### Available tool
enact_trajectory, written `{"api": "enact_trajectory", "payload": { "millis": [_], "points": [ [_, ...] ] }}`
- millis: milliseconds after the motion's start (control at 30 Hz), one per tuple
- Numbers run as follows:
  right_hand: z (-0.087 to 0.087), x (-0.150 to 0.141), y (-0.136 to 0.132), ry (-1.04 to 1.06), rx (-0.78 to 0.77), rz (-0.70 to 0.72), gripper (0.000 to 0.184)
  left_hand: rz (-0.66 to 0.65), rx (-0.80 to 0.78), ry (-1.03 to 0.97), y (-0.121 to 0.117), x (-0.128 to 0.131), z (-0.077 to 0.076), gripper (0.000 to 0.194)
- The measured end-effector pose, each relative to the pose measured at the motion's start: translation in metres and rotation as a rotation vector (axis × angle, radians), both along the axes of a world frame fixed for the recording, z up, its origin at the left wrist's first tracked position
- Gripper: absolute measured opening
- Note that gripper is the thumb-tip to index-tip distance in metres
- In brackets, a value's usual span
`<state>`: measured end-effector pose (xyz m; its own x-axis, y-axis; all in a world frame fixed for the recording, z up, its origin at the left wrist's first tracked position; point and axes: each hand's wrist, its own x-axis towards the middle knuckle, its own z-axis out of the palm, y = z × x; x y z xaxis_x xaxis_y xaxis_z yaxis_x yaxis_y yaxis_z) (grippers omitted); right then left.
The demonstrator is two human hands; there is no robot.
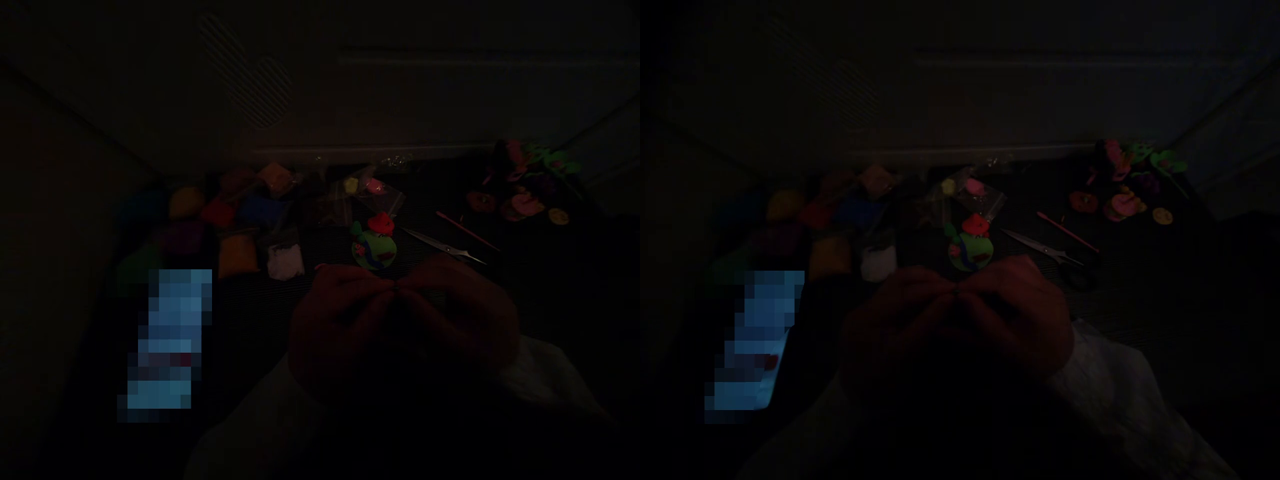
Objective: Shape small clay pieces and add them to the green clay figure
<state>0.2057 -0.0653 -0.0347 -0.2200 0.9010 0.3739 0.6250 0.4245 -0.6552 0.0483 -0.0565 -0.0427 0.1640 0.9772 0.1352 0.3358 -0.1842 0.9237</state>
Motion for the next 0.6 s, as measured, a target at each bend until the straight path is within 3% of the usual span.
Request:
{"api": "enact_trajectory", "payload": {
  "millis": [300, 600],
  "points": [
    [-0.0002, -0.0032, -0.0006, 0.001, 0.035, -0.064, 0.002, 0.009, -0.036, -0.013, -0.0004, 0.0016, 0.0010, 0.009],
    [-0.0026, -0.0049, 0.0012, 0.005, 0.064, -0.067, 0.004, 0.012, 0.028, 0.016, -0.0008, 0.0033, 0.0009, 0.010]
  ]
}}
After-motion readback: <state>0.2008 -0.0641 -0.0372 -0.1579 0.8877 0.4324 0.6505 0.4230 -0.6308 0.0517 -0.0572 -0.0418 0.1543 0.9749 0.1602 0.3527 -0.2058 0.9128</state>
